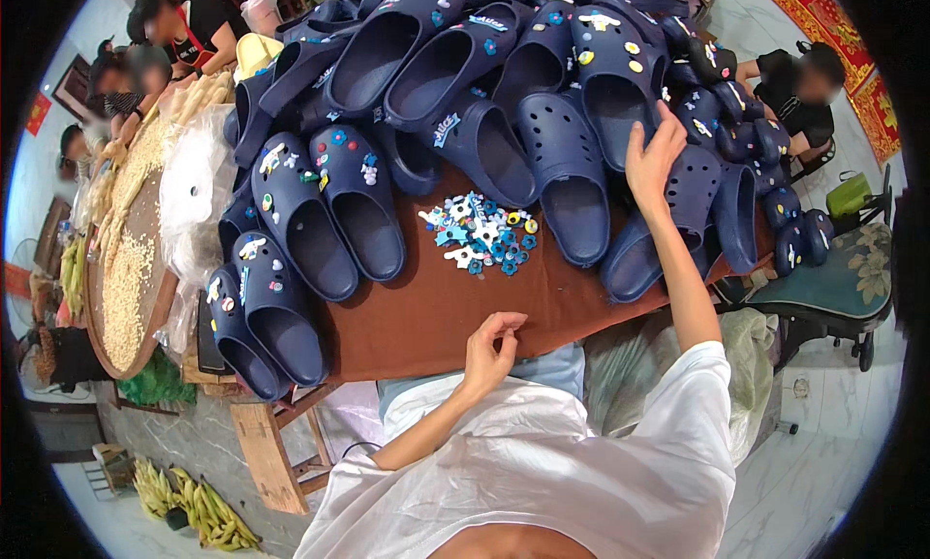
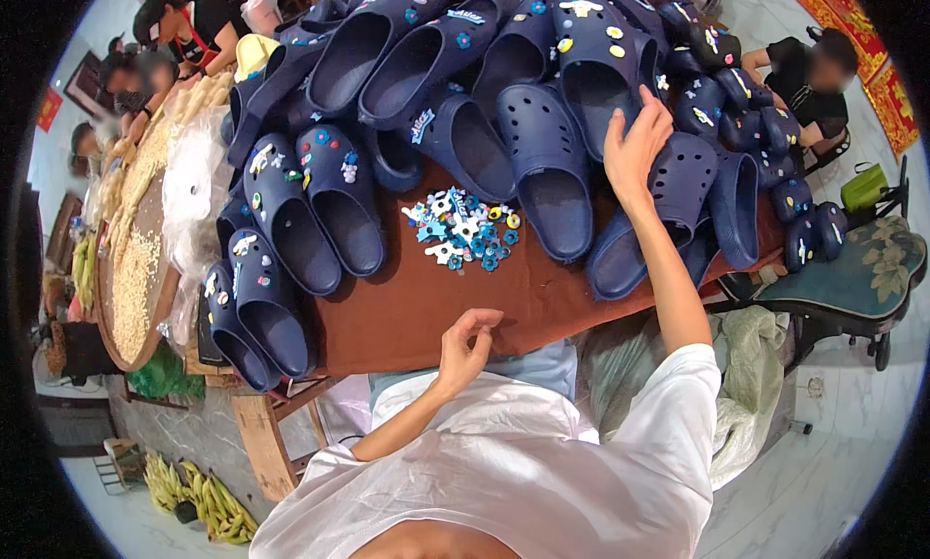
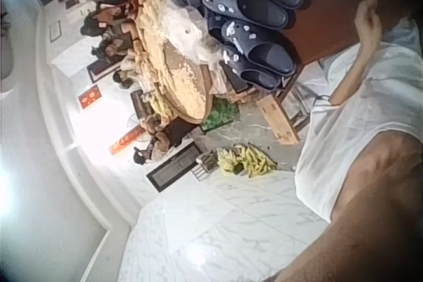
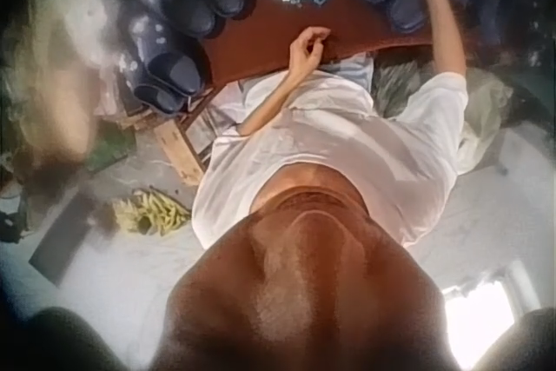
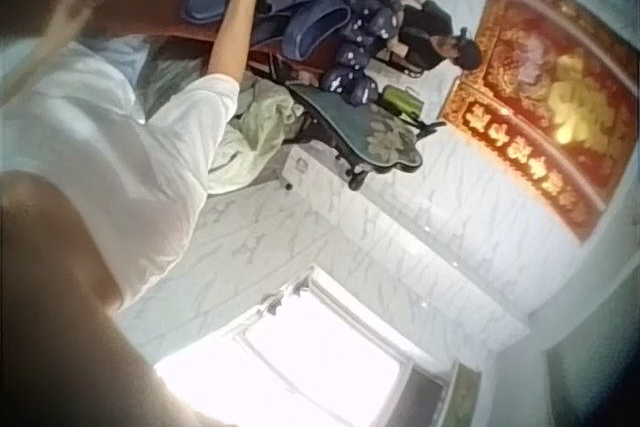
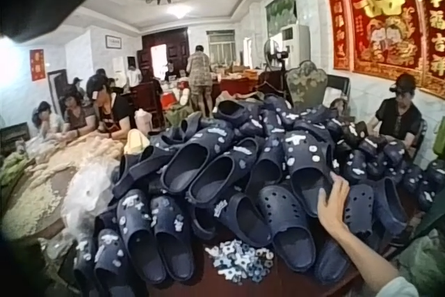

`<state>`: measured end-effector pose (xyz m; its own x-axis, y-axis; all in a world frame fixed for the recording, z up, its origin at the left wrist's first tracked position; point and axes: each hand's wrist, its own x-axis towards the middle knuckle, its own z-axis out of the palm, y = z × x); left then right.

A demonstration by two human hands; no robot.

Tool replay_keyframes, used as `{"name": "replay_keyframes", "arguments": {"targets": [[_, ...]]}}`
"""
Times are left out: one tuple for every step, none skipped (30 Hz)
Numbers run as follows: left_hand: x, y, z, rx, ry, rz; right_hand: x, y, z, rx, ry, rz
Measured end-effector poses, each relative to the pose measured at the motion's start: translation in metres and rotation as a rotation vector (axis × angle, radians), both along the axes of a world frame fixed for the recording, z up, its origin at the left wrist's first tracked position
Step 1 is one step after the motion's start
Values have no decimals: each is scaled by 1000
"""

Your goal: Attaching decorative charms to the holes of rubber clogs.

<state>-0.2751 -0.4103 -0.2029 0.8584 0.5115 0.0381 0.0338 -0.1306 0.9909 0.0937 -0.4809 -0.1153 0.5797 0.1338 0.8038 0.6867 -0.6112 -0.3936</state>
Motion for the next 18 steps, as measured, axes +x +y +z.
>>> {"name": "replay_keyframes", "arguments": {"targets": [[-3,2,0,15,-1,28,-21,0,11,-43,-20,87],[-5,5,-1,32,1,56,-39,1,16,-85,-39,174],[-7,7,-4,68,18,75,-56,1,15,-158,11,251],[-8,9,-9,58,21,78,-71,-1,17,-261,47,327],[-9,9,-13,14,41,68,-87,0,14,-351,77,329],[-10,9,-17,-31,61,61,-97,1,11,-441,107,334],[-9,11,-13,13,63,52,-100,0,4,-510,81,291],[-9,11,-11,5,72,61,-98,-1,0,-516,88,302],[-8,9,-10,20,51,56,-93,-2,-4,-520,98,284],[-7,10,-9,39,26,47,-88,-1,-7,-522,103,262],[-7,11,-9,62,1,48,-84,0,-12,-498,135,240],[-8,11,-11,59,4,56,-81,2,-14,-478,137,219],[-8,11,-14,78,-8,59,-79,3,-16,-465,168,211],[-9,10,-17,97,-20,60,-79,4,-17,-452,199,202],[-12,10,-19,93,-19,76,-80,6,-20,-458,195,217],[-12,10,-20,138,-29,63,-81,8,-22,-443,182,190],[-12,11,-21,182,-38,50,-82,9,-24,-428,170,162],[-11,11,-22,178,-40,59,-83,10,-24,-432,165,169]]}}
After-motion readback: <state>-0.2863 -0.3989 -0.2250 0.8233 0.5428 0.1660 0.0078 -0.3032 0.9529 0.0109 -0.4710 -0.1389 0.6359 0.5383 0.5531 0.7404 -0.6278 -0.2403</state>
